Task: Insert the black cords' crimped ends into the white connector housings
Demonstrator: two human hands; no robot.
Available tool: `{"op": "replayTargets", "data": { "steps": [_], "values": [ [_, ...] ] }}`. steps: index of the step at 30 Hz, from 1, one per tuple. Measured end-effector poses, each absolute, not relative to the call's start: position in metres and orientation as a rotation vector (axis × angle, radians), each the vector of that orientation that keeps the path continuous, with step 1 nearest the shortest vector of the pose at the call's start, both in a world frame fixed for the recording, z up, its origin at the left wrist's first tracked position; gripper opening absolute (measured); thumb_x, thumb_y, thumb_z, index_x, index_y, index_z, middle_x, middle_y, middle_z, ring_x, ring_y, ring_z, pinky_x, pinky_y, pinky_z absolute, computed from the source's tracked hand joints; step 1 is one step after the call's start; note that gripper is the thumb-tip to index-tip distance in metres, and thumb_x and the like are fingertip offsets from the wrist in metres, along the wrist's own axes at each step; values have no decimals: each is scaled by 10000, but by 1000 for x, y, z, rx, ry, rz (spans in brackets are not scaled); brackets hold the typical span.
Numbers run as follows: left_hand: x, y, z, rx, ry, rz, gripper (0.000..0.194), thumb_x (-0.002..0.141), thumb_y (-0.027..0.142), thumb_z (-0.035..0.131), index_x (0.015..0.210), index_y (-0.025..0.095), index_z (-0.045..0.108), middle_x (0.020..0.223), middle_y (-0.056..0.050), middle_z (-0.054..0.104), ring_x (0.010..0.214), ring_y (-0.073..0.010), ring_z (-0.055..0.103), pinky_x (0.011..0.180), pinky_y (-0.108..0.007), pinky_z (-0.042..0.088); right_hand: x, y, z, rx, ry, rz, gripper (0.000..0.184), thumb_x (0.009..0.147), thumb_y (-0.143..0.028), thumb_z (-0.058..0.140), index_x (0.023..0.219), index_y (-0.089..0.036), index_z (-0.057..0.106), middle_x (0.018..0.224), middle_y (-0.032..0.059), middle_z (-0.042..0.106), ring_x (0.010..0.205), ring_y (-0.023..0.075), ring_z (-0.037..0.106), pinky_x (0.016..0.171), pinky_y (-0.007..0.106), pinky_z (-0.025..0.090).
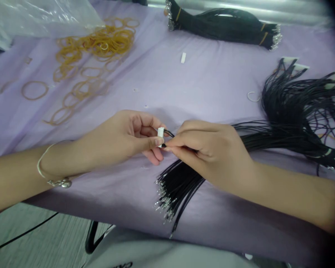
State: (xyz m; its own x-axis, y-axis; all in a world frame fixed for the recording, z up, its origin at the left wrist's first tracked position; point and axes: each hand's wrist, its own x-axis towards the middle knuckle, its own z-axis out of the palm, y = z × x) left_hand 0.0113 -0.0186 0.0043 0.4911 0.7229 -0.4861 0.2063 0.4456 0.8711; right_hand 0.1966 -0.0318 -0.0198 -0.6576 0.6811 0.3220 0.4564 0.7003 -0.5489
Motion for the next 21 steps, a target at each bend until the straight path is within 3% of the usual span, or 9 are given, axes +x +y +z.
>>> {"op": "replayTargets", "data": {
  "steps": [7, 14, 21],
  "values": [
    [12, -18, 6, 1125, 1033, 401, 105, 765, 28, 561, 756, 111, 625, 629, -1, 629, 568, -85, 611, 545, -118, 495, 203, -43, -4, -818, -2630, 47, 223, 894, -203, 425, 850, -170, 640, 966, 55, 588, 849, 171, 483, 745, 322, 370],
    [8, -15, 8, 1078, 1053, 383, 70, 813, 70, 551, 799, 102, 612, 649, 3, 621, 548, -71, 588, 544, -117, 491, 205, -42, -12, -655, -2826, 556, 219, 909, -224, 421, 820, -138, 602, 902, 48, 566, 877, 151, 483, 836, 325, 402],
    [8, -13, 8, 1100, 1040, 378, 63, 809, 72, 553, 791, 94, 610, 645, -1, 614, 566, -76, 600, 560, -119, 496, 203, -41, -13, -752, -2805, 608, 140, 870, -151, 468, 872, -129, 607, 951, 54, 570, 914, 159, 498, 851, 335, 421]
  ]
}}
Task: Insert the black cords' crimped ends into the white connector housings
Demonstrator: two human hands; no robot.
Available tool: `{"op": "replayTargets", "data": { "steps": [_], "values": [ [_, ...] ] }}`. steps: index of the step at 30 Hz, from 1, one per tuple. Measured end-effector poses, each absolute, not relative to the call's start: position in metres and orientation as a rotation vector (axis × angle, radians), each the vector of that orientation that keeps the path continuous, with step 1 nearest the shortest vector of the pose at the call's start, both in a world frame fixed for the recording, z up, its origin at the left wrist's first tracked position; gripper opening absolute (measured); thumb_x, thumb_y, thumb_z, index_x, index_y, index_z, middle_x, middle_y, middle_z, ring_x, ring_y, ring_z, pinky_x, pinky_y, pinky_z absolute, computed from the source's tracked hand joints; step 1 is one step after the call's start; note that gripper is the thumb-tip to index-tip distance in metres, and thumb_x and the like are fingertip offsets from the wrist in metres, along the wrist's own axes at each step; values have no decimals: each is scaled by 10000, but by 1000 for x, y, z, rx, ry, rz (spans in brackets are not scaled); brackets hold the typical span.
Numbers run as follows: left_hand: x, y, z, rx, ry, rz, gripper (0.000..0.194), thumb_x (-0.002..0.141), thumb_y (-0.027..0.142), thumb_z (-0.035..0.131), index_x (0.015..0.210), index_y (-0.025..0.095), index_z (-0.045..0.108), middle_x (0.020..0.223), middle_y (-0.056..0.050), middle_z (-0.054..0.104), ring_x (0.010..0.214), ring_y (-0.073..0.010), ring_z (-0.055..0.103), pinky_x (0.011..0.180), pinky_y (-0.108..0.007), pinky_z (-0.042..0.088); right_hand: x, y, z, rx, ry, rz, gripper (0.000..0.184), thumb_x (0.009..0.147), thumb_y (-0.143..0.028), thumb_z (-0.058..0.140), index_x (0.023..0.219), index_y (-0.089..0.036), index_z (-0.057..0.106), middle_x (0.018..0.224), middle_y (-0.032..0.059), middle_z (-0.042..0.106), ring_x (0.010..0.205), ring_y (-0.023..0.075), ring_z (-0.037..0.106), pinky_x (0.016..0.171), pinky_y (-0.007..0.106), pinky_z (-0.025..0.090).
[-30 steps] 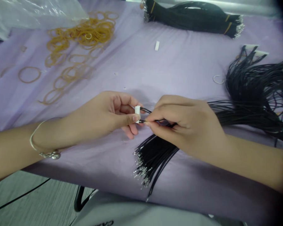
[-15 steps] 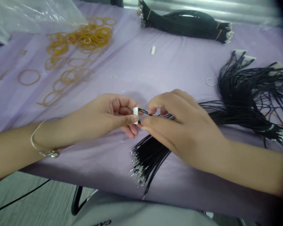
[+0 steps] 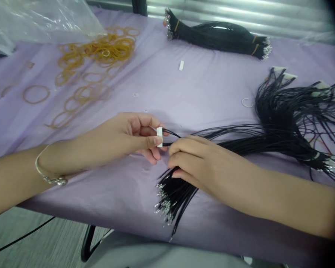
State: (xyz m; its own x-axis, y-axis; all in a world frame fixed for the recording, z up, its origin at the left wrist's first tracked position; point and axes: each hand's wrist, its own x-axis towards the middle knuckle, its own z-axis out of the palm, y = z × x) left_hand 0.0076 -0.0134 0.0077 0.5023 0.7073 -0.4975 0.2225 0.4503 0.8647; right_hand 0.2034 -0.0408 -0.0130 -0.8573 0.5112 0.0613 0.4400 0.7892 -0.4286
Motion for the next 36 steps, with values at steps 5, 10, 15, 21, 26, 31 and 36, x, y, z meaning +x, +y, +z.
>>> {"op": "replayTargets", "data": {
  "steps": [5, 10, 15, 21, 26, 31, 36],
  "values": [
    [7, -13, 7, 1143, 1042, 369, 57, 800, 82, 559, 796, 97, 614, 655, -14, 620, 588, -87, 606, 566, -127, 495, 203, -37, -4, -756, -2734, 725, 167, 882, -178, 463, 840, -123, 615, 922, 46, 593, 842, 134, 522, 781, 292, 431],
    [6, -13, 6, 1131, 1055, 358, 68, 787, 86, 575, 850, 102, 595, 688, -11, 629, 617, -99, 612, 585, -148, 500, 206, -34, 1, -726, -2497, 755, 184, 907, -157, 406, 925, -119, 585, 875, 30, 587, 826, 71, 521, 741, 183, 423],
    [6, -13, 7, 1138, 1053, 337, 98, 797, 51, 560, 883, 91, 582, 689, -5, 630, 624, -90, 617, 603, -139, 499, 206, -30, -7, -883, -2440, 639, 163, 883, -136, 442, 912, -117, 601, 897, 40, 574, 826, 68, 509, 744, 170, 409],
    [8, -16, 7, 1134, 1053, 338, 97, 832, 36, 508, 905, 90, 542, 697, 0, 622, 626, -84, 624, 606, -137, 508, 204, -27, -12, -1021, -2406, 647, 106, 810, -125, 519, 801, -116, 623, 757, -2, 564, 663, 38, 476, 638, 154, 376],
    [5, -16, -1, 1192, 976, 368, 87, 833, 46, 504, 896, 95, 540, 685, -4, 622, 625, -92, 626, 584, -150, 525, 202, -25, -12, -1041, -2372, 680, 89, 747, -103, 556, 715, -122, 637, 680, -29, 552, 612, 15, 455, 605, 137, 351],
    [1, -16, -9, 1240, 898, 387, 75, 840, 96, 518, 914, 110, 526, 691, -2, 633, 637, -97, 639, 600, -166, 546, 201, -23, -11, -960, -2442, 661, 134, 792, -134, 534, 731, -107, 650, 677, -17, 547, 611, 20, 445, 590, 148, 341],
    [0, -15, -10, 1239, 896, 384, 91, 843, 91, 514, 930, 117, 525, 713, 4, 640, 645, -99, 648, 604, -172, 557, 198, -27, -16, -1014, -2446, 563, 149, 803, -145, 524, 732, -93, 645, 704, 12, 547, 635, 55, 461, 589, 190, 351]
  ]
}}
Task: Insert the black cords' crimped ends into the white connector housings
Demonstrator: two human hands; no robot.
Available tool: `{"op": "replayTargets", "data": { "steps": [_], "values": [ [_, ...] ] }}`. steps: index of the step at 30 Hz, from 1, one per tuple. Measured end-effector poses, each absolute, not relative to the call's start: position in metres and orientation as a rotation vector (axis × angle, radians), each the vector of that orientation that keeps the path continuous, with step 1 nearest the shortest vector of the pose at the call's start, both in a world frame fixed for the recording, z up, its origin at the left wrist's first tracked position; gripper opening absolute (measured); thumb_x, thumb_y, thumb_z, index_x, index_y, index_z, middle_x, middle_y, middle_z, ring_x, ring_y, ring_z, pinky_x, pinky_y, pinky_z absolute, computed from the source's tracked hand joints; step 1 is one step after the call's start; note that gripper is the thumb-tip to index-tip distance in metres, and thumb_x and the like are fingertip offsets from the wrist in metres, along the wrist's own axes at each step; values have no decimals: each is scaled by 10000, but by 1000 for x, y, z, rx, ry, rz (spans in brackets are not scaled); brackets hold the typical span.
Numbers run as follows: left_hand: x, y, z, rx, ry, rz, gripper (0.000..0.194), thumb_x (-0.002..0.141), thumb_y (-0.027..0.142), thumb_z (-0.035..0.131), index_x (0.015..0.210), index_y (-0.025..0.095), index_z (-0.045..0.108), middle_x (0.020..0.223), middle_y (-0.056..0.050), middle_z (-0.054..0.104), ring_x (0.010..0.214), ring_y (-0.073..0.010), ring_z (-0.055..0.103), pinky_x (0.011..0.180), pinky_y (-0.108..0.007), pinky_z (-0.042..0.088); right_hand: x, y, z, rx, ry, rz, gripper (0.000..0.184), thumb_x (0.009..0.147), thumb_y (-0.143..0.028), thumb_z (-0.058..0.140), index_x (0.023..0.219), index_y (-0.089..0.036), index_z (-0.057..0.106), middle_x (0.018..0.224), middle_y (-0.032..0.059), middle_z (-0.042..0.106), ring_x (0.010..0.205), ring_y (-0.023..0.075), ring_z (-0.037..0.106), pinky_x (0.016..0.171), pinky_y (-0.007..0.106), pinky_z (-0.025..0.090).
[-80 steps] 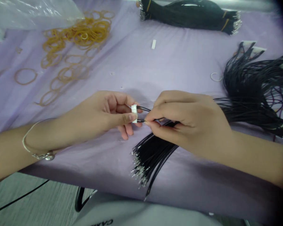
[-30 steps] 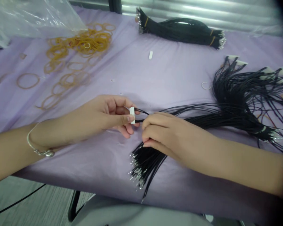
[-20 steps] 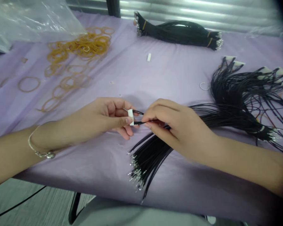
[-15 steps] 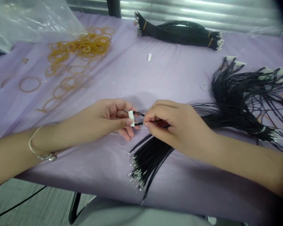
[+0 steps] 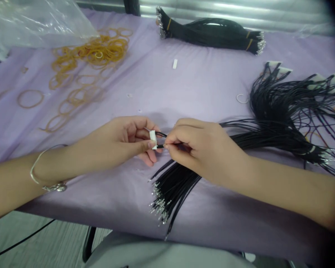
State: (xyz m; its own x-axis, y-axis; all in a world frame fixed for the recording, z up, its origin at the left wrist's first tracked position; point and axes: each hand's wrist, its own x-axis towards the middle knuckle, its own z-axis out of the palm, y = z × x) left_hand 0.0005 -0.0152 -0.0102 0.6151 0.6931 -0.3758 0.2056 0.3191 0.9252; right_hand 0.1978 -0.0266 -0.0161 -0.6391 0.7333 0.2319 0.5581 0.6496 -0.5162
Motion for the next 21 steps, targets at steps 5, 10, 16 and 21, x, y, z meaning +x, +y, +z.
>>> {"op": "replayTargets", "data": {
  "steps": [5, 10, 16, 21],
  "values": [
    [1, -15, -11, 1219, 863, 383, 65, 840, 83, 513, 894, 120, 508, 734, 4, 640, 648, -88, 645, 616, -154, 548, 194, -31, -19, -985, -2458, 501, 186, 843, -162, 479, 758, -83, 624, 744, 34, 557, 637, 83, 479, 585, 221, 381],
    [6, -16, -4, 1185, 963, 394, 136, 846, 30, 480, 952, 112, 458, 735, -6, 622, 646, -87, 629, 610, -148, 530, 196, -39, -7, -882, -2598, 120, 210, 883, -176, 425, 885, -128, 630, 930, 73, 577, 852, 167, 517, 765, 312, 420],
    [9, -13, 6, 1085, 1071, 340, 111, 870, 33, 457, 912, 126, 415, 691, 8, 603, 619, -90, 624, 583, -147, 517, 196, -39, -6, -892, -2760, 790, 98, 850, -159, 511, 855, -151, 608, 906, 28, 565, 899, 134, 497, 813, 277, 404],
    [3, -11, 2, 1050, 1007, 375, 125, 862, 51, 487, 941, 132, 434, 737, -5, 633, 660, -110, 645, 631, -191, 538, 200, -41, -8, -908, -2700, 808, 126, 891, -171, 429, 858, -138, 546, 927, 42, 543, 937, 144, 464, 825, 292, 377]
  ]
}}
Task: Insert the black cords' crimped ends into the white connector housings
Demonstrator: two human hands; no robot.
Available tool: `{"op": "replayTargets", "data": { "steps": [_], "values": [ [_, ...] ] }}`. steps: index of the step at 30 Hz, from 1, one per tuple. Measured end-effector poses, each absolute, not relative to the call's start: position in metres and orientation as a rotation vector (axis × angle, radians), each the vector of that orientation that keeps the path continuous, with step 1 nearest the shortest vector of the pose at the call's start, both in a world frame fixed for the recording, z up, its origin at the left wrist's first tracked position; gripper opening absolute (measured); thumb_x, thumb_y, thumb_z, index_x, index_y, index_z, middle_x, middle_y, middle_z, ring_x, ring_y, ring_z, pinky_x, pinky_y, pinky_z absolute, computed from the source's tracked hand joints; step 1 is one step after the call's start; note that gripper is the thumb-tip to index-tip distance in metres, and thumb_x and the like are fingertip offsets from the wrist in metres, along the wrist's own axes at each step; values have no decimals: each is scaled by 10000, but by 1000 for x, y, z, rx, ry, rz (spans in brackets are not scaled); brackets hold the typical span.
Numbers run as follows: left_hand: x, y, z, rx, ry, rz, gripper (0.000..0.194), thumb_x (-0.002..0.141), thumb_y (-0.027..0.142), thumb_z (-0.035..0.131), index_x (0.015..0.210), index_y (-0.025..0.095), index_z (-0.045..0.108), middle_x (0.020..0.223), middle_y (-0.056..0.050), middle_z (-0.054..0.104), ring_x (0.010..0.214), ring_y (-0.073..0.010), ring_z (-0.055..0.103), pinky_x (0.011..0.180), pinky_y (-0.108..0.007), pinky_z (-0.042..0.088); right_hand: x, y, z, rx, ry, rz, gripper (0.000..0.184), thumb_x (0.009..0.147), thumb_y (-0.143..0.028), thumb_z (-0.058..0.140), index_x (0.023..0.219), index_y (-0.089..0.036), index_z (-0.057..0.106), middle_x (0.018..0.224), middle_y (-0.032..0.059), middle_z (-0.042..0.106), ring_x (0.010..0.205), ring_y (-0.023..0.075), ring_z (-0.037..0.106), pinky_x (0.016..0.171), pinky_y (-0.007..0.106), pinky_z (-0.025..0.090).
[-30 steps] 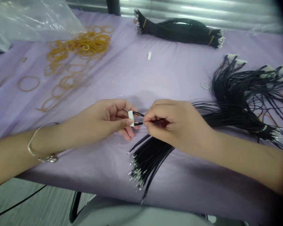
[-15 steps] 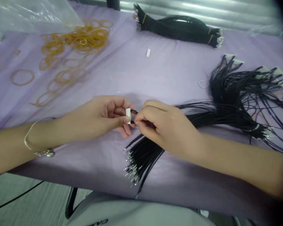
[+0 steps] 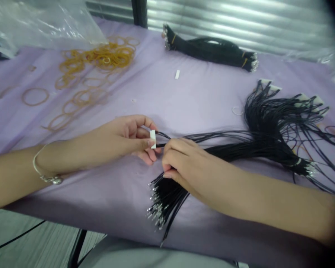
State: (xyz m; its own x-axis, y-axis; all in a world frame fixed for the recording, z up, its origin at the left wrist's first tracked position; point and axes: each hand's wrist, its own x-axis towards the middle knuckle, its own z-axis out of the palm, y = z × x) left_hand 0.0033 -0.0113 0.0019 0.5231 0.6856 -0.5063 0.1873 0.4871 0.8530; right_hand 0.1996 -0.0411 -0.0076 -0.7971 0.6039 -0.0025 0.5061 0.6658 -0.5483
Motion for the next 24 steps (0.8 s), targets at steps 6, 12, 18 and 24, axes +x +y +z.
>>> {"op": "replayTargets", "data": {
  "steps": [6, 12, 18, 24],
  "values": [
    [0, -12, -3, 952, 928, 424, 43, 876, 142, 498, 903, 139, 465, 716, -13, 651, 629, -103, 647, 614, -197, 534, 204, -37, 2, -1100, -2434, 1077, 113, 879, -175, 425, 863, -139, 531, 793, -15, 566, 677, 50, 463, 626, 186, 360],
    [-1, -16, -7, 1095, 905, 448, 111, 872, 212, 537, 896, 106, 514, 813, -40, 632, 758, -111, 625, 681, -237, 554, 203, -27, -3, -1147, -2016, 1318, 108, 819, -211, 520, 770, -143, 587, 632, -40, 520, 561, 23, 400, 507, 135, 320],
    [0, -16, -3, 1056, 977, 414, 91, 869, 182, 539, 881, 106, 490, 781, -24, 630, 735, -112, 652, 632, -198, 556, 200, -25, -10, -1255, -1888, 1316, 168, 824, -261, 513, 730, -128, 555, 595, -36, 477, 526, 21, 372, 467, 125, 299],
    [0, -14, -5, 1035, 982, 412, 90, 857, 178, 559, 871, 103, 511, 769, -31, 643, 717, -104, 646, 645, -200, 556, 198, -23, -11, -1309, -1891, 1185, 186, 811, -251, 515, 678, -122, 528, 555, -39, 441, 485, 15, 335, 425, 124, 266]
  ]
}}
